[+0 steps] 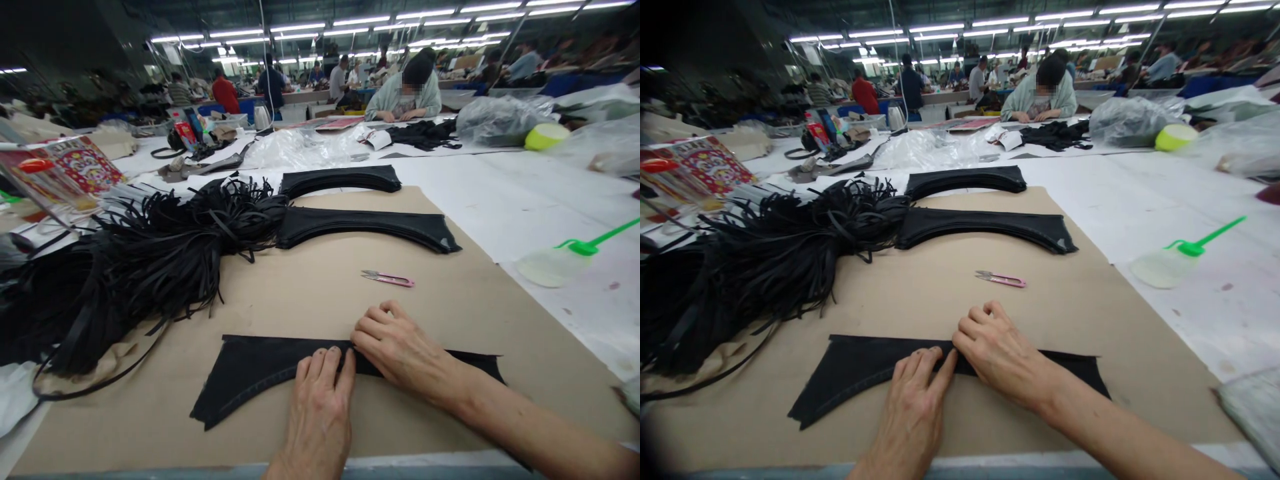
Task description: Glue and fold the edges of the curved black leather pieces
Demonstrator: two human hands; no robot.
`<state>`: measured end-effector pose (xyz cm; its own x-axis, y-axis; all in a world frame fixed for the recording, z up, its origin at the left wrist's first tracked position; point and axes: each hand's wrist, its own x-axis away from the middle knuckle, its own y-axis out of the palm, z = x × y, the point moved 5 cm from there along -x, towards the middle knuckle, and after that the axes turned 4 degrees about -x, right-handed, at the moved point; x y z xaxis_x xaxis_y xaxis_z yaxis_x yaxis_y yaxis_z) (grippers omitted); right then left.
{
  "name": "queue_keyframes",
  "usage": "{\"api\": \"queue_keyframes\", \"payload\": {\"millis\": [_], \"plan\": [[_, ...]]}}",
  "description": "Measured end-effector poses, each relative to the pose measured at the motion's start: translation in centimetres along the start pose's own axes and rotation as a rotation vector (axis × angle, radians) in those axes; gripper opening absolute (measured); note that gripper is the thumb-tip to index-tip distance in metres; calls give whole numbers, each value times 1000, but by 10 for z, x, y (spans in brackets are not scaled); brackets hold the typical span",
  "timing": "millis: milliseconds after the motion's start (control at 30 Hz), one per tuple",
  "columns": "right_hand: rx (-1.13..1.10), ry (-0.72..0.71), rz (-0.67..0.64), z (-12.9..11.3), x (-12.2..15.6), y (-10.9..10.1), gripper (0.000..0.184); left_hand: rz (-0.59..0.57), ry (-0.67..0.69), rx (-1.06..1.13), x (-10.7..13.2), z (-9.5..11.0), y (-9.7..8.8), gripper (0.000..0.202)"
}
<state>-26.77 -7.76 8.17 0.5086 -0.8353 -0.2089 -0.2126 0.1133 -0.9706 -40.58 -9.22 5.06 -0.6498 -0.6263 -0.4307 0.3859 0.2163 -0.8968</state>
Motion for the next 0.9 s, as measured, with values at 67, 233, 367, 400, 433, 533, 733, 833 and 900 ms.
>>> {"api": "queue_keyframes", "payload": {"millis": [67,233,367,400,433,533,733,833,900], "plan": [[14,-34,-27,-1,-7,2,14,-12,1,4,0,0,1,52],[46,-93,-70,-6,-15,0,14,-17,-12,-16,1,0,4,52],[102,-135,-112,-9,-17,-1,16,-24,-1,-12,2,0,4,50],[114,-146,-120,-9,-18,-1,17,-23,1,-11,2,0,3,50],[121,-156,-125,-9,-18,0,17,-22,2,-12,1,0,3,49],[127,-186,-143,-11,-19,0,17,-24,-7,-10,1,-1,2,48],[154,-204,-183,-13,-20,0,17,-15,-20,-17,1,0,3,49],[130,-176,-175,-10,-20,2,16,-20,-7,-19,2,0,3,51],[110,-146,-160,-7,-18,5,15,-21,2,-17,3,1,3,52]]}}
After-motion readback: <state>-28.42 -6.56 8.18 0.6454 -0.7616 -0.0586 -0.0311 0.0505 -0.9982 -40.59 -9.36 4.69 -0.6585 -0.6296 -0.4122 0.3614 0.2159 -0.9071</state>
